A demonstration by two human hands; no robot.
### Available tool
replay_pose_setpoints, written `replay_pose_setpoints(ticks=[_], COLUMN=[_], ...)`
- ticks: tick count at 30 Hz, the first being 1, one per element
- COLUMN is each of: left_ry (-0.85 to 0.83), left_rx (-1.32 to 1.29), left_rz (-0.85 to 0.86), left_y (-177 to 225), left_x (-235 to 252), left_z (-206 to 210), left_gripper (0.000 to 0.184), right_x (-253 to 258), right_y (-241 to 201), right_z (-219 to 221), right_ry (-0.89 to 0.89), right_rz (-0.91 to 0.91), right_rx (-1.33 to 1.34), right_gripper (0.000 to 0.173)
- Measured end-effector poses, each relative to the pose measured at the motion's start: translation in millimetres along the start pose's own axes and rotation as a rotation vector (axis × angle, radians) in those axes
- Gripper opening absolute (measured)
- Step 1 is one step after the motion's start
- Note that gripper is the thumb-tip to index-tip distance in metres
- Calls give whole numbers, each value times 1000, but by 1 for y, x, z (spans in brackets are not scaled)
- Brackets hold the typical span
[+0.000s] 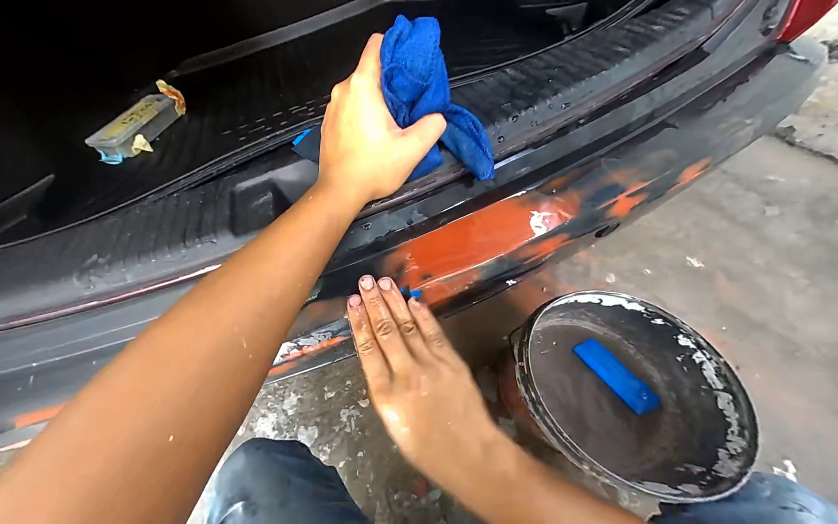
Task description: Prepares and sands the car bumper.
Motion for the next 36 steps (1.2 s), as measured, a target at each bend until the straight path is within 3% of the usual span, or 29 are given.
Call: replay_pose_setpoints(ticks=[2,5,7,9,12,15,17,19,21,23,25,28,30,32,34,36], left_ry=[-15,-15,-13,-20,-18,-21,-18,-9,-7,-4,-5,-1,2,3,-3,-4], left_rx=[-7,-9,-15,-24,-33,-60,-43,-22,-26,-34,-31,-40,-52,-69,-81,-86], left_rz=[-7,-11,-8,4,25,36,30,20,22,39,46,62,65,70,60,63], left_y=[0,-1,-1,1,3,2,0,-1,-2,0,1,3,1,-2,-3,-2], left_x=[-1,2,1,0,-2,-2,-1,0,-2,-1,-2,-2,-1,0,-2,-2], left_z=[0,2,1,0,-1,-1,0,2,0,-1,0,0,0,1,0,1], left_gripper=[73,70,69,69,65,63,63,63,62,60,59,58,57,55,54,53], right_x=[-1,3,8,11,11,6,5,8,12,10,5,-3,-5,-3,-3,-7], right_y=[43,107,85,32,2,68,128,150,114,58,35,89,146,173,147,106], right_z=[-12,-26,-25,-15,-5,-18,-29,-34,-28,-15,-8,-14,-23,-31,-30,-23], right_ry=[-3,-17,-18,20,20,32,25,-24,-15,62,63,108,114,91,91,94], right_rz=[-19,154,237,205,39,36,139,280,320,222,85,42,135,282,294,149], right_rx=[-34,-198,-186,-64,20,-52,-171,-278,-196,-6,86,1,-99,-185,-117,-22], right_gripper=[62,88,69,50,46,54,79,87,68,48,48,54,79,96,78,51])
Point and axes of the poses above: each hand's wrist, its own x-axis towards the middle knuckle, its own z-axis out of the palm, y = z × x, the point moved 6 cm from there along x, towards the middle knuckle, and after that the axes turned 12 degrees about y, right-handed, at the moved point
